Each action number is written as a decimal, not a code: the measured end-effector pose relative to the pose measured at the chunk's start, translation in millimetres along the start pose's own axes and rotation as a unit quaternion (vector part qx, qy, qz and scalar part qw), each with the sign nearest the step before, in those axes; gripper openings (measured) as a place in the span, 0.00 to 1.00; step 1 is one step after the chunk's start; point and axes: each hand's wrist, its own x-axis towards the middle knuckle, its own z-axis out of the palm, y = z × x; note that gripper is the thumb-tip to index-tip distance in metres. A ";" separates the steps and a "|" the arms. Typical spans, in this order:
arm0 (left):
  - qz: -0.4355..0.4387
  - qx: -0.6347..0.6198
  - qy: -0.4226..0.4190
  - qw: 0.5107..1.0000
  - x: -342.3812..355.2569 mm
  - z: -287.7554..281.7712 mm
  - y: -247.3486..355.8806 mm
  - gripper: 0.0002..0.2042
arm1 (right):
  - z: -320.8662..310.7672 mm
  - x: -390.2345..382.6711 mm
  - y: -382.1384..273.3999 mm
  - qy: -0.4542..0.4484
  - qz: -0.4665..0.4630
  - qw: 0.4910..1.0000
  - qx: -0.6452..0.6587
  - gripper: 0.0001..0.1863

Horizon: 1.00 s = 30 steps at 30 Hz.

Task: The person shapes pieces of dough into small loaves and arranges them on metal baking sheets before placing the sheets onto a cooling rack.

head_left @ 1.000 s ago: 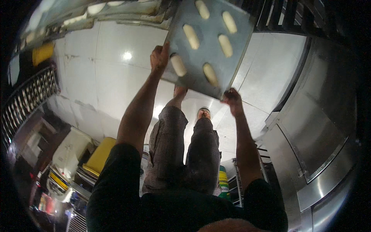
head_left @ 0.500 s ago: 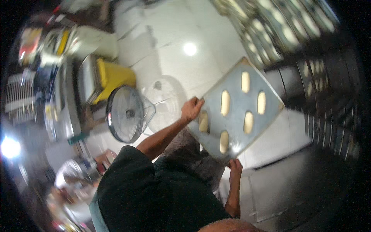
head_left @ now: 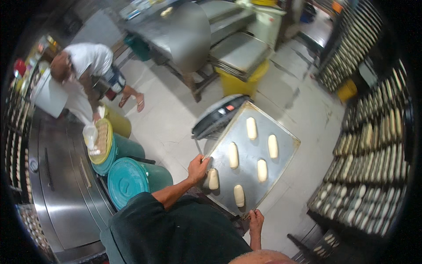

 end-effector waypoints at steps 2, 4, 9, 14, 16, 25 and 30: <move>-0.031 -0.006 0.043 0.999 30.9 -62.2 -16.4 0.21 | 50.7 21.0 -36.5 -0.025 -0.024 0.998 -0.061 0.14; -0.054 -0.038 0.084 0.994 56.6 -113.1 -17.5 0.20 | 99.4 58.0 -63.2 -0.038 -0.072 0.988 -0.130 0.17; -0.082 -0.092 0.180 0.976 134.3 -228.0 -31.2 0.22 | 238.5 106.5 -199.6 -0.086 -0.165 0.967 -0.172 0.23; -0.081 -0.118 0.217 0.966 224.2 -302.6 -29.7 0.23 | 332.4 180.3 -251.7 -0.111 -0.187 0.959 -0.181 0.23; -0.078 -0.135 0.228 0.961 261.0 -322.8 -28.6 0.23 | 367.2 202.7 -277.1 -0.095 -0.219 0.951 -0.196 0.22; -0.003 -0.125 0.225 0.966 455.5 -399.1 -9.9 0.20 | 519.6 305.5 -356.6 -0.010 -0.352 0.905 -0.238 0.20; -0.059 -0.155 0.168 0.972 568.3 -427.5 12.8 0.20 | 581.5 372.7 -379.2 0.019 -0.290 0.944 -0.155 0.19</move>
